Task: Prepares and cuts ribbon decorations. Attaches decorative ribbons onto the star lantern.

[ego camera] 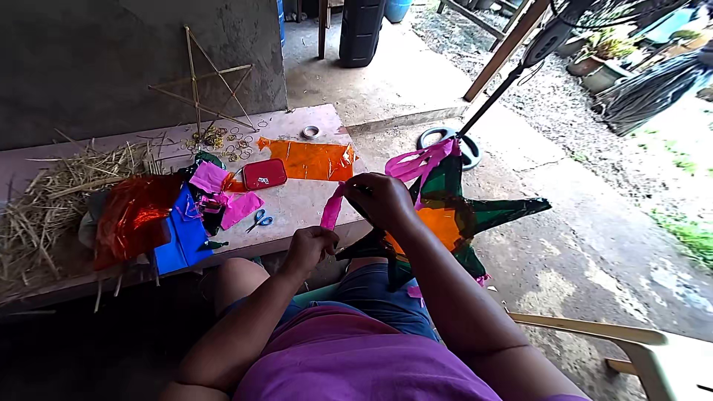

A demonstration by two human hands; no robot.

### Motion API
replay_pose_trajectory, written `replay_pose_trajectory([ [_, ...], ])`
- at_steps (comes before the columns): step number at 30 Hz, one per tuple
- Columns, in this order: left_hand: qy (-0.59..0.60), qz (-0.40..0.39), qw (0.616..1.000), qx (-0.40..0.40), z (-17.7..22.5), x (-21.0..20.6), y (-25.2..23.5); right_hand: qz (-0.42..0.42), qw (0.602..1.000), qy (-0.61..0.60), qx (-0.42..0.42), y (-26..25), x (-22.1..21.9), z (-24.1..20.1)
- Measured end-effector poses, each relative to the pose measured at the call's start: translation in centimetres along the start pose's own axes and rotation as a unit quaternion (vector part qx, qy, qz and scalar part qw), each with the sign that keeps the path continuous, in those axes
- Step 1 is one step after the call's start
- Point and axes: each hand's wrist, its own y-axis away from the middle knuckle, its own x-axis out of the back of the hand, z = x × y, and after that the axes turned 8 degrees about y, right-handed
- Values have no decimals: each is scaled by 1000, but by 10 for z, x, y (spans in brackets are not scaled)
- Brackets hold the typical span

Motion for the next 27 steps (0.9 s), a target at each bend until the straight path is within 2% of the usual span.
replay_pose_trajectory([
  [3,96,19,993,60,-11,-4,-9,-3,1000,-5,-6,-1,1,2],
  [7,116,-4,988,97,-16,-15,-14,-8,1000,-10,-6,-1,-2,1],
  [12,178,23,977,117,-19,-30,-33,-12,1000,-16,-2,2,-3,-4],
  [21,223,93,969,58,-18,-51,-68,-5,999,-23,27,7,-3,-6],
  [23,245,84,965,42,-16,-54,-73,-5,999,-26,34,9,-3,-8],
  [27,304,6,952,21,-17,-48,-80,-17,999,-25,25,10,0,-9],
])
